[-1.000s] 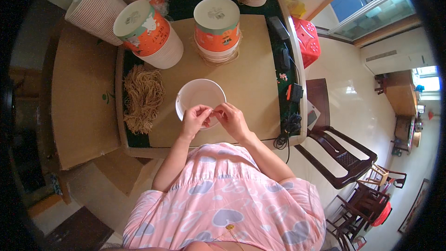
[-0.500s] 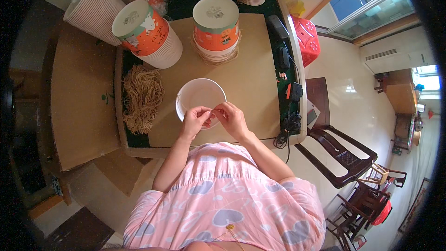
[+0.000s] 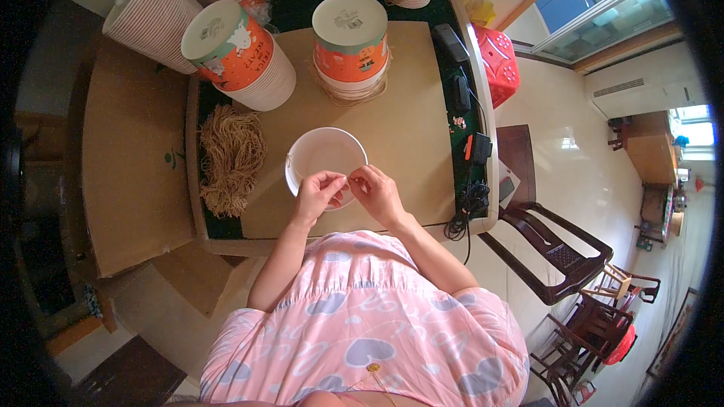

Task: The recorder is taking individual paper cups from stacks and securing each one with a rubber band.

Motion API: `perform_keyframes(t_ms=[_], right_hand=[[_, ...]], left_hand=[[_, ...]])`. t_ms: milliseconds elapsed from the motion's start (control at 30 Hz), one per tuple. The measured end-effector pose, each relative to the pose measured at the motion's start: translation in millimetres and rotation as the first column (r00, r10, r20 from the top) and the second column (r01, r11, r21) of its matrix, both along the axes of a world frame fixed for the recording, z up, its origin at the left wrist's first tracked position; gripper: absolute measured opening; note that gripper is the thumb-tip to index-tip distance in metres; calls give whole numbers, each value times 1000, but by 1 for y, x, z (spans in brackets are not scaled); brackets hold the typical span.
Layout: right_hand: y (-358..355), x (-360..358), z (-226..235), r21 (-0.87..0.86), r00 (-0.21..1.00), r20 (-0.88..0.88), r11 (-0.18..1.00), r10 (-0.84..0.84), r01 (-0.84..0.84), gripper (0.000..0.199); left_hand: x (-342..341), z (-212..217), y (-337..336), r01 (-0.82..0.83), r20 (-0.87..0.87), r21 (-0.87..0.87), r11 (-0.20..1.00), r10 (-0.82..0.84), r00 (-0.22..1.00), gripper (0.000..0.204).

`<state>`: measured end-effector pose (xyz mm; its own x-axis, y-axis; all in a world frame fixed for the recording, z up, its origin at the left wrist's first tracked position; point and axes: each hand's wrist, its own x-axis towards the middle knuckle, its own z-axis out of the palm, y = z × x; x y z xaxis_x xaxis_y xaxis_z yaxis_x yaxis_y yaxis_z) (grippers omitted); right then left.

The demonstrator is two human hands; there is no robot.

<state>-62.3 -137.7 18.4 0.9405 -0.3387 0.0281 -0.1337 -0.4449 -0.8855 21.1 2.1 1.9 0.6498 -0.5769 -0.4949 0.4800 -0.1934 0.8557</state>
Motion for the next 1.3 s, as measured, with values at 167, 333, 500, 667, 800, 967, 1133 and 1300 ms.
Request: perform_keyframes(t_ms=[167, 333, 500, 667, 800, 967, 1133, 1300], right_hand=[[-1, 0, 2, -20, 999, -8, 999, 34, -34, 7], [-1, -3, 1, -52, 999, -13, 998, 45, -46, 7], [-1, -3, -1, -70, 998, -2, 996, 58, -58, 8], [0, -2, -4, -98, 997, 55, 994, 57, -52, 7], [-1, -3, -5, 3, 999, 2, 999, 33, -33, 6], [-1, -2, 3, 82, 1000, -7, 997, 4, -4, 6], [-12, -2, 6, -157, 976, 217, 987, 18, 17, 14], [-12, -8, -4, -215, 946, 318, 977, 61, 10, 16]], left_hand=[[-1, -5, 1, -14, 41, 13, 1000, 14, 999, 13], [-1, -1, -1, -20, 61, 7, 1000, 19, 998, 13], [-2, 0, -2, -57, 137, 43, 997, 50, 989, 10], [-8, 1, -8, -128, 607, 121, 984, 28, 794, 7], [-7, 0, -6, -121, 546, 123, 985, 35, 837, 7], [-11, 18, -9, -83, 490, 95, 992, 26, 871, 8], [-10, 33, 1, 69, 557, 220, 973, -183, 810, 10], [-10, 60, 0, 121, 553, 122, 985, -169, 816, 9]])
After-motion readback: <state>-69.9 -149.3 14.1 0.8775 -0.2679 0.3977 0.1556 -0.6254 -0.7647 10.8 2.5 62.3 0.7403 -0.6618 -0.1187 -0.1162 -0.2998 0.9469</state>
